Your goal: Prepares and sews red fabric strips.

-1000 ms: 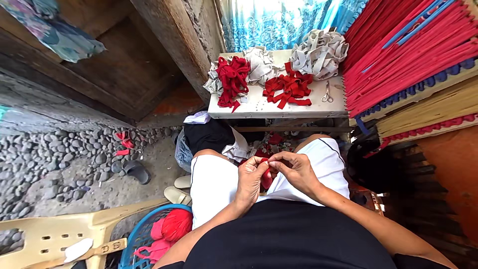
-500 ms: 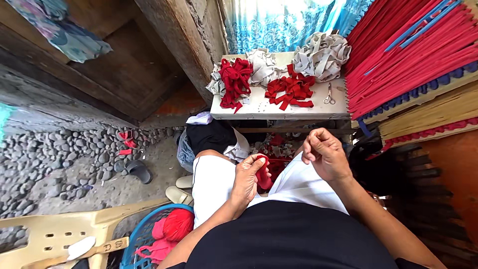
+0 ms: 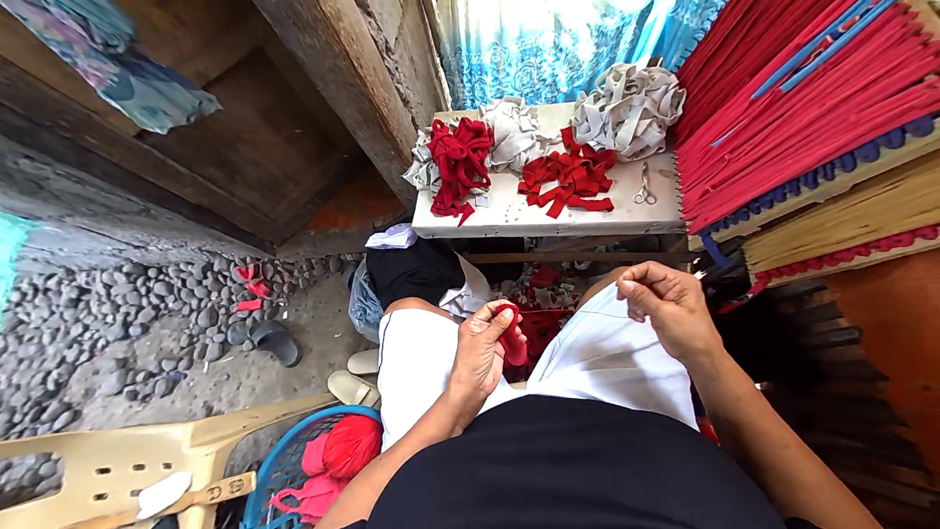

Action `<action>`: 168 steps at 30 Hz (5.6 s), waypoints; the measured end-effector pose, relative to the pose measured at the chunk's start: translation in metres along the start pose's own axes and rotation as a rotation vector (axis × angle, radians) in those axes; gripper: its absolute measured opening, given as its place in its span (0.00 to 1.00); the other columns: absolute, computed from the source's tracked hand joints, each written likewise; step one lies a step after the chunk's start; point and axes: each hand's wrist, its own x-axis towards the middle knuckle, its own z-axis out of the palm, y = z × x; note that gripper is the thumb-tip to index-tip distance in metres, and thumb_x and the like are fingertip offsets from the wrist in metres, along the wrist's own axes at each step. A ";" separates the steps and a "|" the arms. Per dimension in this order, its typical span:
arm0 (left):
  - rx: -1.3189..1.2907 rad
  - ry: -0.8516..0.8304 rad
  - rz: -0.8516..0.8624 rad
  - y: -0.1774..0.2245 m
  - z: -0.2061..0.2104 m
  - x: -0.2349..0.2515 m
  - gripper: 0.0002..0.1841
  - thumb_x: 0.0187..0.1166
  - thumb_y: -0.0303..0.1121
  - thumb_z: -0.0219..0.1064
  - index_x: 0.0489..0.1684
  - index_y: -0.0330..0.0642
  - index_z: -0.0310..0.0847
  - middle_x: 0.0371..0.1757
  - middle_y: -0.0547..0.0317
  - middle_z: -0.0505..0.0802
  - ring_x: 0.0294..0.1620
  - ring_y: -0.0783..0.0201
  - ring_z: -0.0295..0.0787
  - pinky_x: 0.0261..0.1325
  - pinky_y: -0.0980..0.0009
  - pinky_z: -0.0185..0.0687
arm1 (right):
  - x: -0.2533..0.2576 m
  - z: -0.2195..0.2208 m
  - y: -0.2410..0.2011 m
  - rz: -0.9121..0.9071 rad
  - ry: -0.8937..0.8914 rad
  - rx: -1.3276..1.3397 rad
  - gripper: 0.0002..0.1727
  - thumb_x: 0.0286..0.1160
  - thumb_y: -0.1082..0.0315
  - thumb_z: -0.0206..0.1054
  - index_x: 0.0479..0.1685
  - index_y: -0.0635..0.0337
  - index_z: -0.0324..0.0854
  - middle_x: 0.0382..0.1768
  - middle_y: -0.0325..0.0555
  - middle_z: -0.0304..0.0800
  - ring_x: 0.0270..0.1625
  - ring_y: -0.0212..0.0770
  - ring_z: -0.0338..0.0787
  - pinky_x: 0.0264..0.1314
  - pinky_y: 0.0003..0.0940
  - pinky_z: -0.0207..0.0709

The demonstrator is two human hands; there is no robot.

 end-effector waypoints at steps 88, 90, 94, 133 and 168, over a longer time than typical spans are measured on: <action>-0.171 -0.303 -0.067 -0.011 0.004 -0.010 0.05 0.75 0.16 0.66 0.34 0.30 0.88 0.29 0.47 0.92 0.24 0.64 0.90 0.34 0.69 0.91 | -0.020 0.081 -0.001 -0.185 -0.202 -0.224 0.05 0.76 0.75 0.68 0.36 0.66 0.89 0.32 0.42 0.83 0.33 0.29 0.83 0.36 0.21 0.80; -0.123 -0.276 -0.019 -0.012 0.006 -0.012 0.05 0.74 0.15 0.66 0.35 0.29 0.88 0.29 0.46 0.92 0.24 0.64 0.90 0.34 0.69 0.91 | -0.020 0.082 0.001 -0.152 -0.195 -0.201 0.05 0.76 0.74 0.69 0.36 0.65 0.89 0.31 0.42 0.84 0.30 0.29 0.82 0.33 0.21 0.80; -0.061 -0.221 0.063 -0.014 0.006 -0.011 0.04 0.75 0.15 0.66 0.36 0.27 0.87 0.30 0.45 0.92 0.24 0.63 0.89 0.33 0.69 0.91 | -0.018 0.083 0.002 -0.011 -0.177 -0.100 0.03 0.75 0.74 0.72 0.38 0.64 0.89 0.33 0.44 0.91 0.29 0.34 0.89 0.35 0.27 0.88; 0.232 -0.052 0.127 -0.006 0.004 -0.008 0.04 0.78 0.16 0.64 0.40 0.28 0.85 0.36 0.45 0.94 0.21 0.65 0.88 0.24 0.72 0.88 | -0.001 0.038 -0.014 -0.109 -0.077 0.346 0.06 0.88 0.67 0.57 0.46 0.52 0.80 0.23 0.39 0.82 0.16 0.26 0.73 0.18 0.18 0.68; 0.342 -0.045 -0.012 -0.004 0.010 -0.012 0.03 0.77 0.17 0.68 0.38 0.26 0.87 0.32 0.47 0.93 0.29 0.61 0.93 0.35 0.65 0.94 | -0.020 0.064 0.012 0.048 -0.285 -0.225 0.07 0.78 0.71 0.68 0.42 0.61 0.92 0.34 0.39 0.87 0.33 0.26 0.83 0.36 0.21 0.78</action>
